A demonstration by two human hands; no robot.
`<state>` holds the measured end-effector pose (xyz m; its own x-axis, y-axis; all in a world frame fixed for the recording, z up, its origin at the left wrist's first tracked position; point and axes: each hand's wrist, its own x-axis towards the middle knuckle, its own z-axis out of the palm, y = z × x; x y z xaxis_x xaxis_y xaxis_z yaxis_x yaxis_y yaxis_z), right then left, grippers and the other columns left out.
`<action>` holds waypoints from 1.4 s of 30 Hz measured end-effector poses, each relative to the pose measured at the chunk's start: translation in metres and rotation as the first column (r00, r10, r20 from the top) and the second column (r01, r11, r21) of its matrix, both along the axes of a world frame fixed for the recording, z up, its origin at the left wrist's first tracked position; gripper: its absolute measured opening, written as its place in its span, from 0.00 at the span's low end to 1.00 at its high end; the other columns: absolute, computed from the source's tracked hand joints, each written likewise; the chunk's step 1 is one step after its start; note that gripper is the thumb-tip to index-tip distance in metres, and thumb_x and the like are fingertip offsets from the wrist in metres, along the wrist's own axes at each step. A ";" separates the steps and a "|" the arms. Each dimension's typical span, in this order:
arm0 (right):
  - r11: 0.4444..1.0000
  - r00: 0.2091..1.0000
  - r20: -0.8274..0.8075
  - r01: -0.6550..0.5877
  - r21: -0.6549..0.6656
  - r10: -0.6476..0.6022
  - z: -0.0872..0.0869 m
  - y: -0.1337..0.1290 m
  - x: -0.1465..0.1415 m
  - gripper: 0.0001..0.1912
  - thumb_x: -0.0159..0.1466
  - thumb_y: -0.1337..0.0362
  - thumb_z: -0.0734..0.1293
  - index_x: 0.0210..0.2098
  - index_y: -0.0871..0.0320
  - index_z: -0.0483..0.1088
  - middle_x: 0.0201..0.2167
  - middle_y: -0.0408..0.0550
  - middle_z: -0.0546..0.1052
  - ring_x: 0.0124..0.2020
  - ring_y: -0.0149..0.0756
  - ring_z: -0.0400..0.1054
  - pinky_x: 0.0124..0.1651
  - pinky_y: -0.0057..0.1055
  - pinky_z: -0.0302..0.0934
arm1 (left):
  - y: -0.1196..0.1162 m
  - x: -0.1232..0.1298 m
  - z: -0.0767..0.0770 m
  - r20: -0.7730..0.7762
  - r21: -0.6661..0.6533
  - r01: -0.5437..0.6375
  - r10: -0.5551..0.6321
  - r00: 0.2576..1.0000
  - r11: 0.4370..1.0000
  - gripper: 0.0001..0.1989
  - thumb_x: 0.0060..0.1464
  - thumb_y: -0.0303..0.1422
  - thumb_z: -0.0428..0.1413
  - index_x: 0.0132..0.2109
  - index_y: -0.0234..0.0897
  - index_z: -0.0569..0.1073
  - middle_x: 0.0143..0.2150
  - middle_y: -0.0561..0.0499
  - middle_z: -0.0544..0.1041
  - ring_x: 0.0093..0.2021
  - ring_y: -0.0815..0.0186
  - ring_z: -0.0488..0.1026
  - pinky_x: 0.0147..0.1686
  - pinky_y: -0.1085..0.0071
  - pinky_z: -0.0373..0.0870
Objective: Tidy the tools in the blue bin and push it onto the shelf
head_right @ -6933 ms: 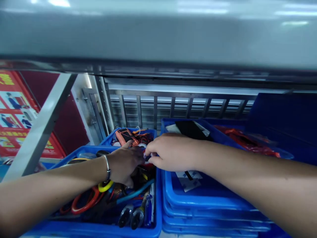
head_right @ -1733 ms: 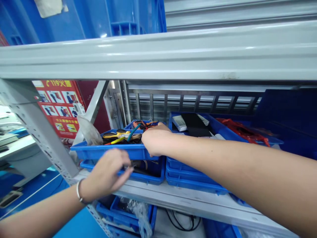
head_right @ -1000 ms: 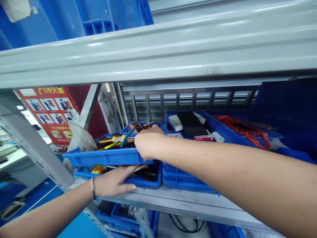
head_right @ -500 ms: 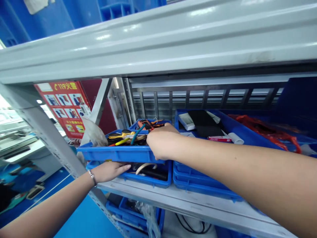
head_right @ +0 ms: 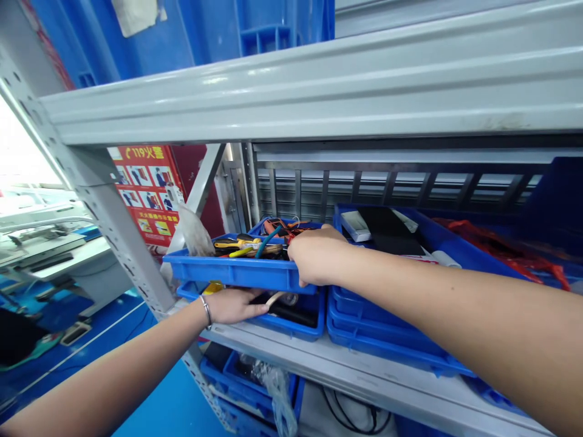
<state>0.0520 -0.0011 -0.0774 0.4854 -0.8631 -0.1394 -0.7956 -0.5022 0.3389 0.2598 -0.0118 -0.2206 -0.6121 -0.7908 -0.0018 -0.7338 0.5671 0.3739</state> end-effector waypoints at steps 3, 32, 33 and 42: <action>1.000 1.000 0.002 0.012 -0.005 -0.012 -0.001 -0.001 0.000 0.19 0.47 0.55 0.71 0.39 0.51 0.75 0.35 0.49 0.78 0.37 0.49 0.72 0.38 0.38 0.60 | 0.027 0.000 -0.004 0.049 -0.108 0.046 -0.041 0.998 0.993 0.27 0.58 0.47 0.45 0.62 0.46 0.58 0.59 0.47 0.67 0.57 0.54 0.64 0.57 0.56 0.55; 1.000 0.999 0.031 0.018 0.008 -0.019 -0.004 -0.007 -0.005 0.22 0.46 0.52 0.71 0.40 0.49 0.75 0.34 0.49 0.78 0.34 0.46 0.71 0.33 0.35 0.60 | 0.030 0.091 -0.037 -0.592 0.065 -0.613 0.525 0.611 0.787 0.14 0.44 0.41 0.60 0.35 0.37 0.70 0.29 0.53 0.73 0.31 0.66 0.70 0.30 0.73 0.66; 1.000 0.999 0.030 0.015 0.006 -0.015 -0.004 -0.007 -0.005 0.22 0.46 0.52 0.71 0.40 0.49 0.75 0.34 0.49 0.78 0.34 0.46 0.71 0.33 0.35 0.60 | 0.032 0.095 -0.037 -0.617 0.092 -0.590 0.510 0.599 0.803 0.14 0.43 0.40 0.61 0.34 0.37 0.70 0.29 0.54 0.72 0.30 0.67 0.69 0.30 0.73 0.66; 0.999 0.999 0.034 0.036 0.008 -0.036 -0.003 -0.005 -0.004 0.21 0.46 0.52 0.71 0.40 0.49 0.75 0.34 0.49 0.77 0.33 0.46 0.71 0.31 0.34 0.60 | 0.037 0.111 -0.066 -0.891 0.336 -0.490 0.440 0.111 0.804 0.17 0.38 0.35 0.65 0.31 0.39 0.65 0.27 0.57 0.71 0.32 0.67 0.72 0.36 0.70 0.70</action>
<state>0.0478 -0.0060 -0.0802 0.4587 -0.8791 -0.1297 -0.8243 -0.4755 0.3074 0.3710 0.0251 -0.2862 0.3178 -0.9062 0.2789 -0.0356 0.2825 0.9586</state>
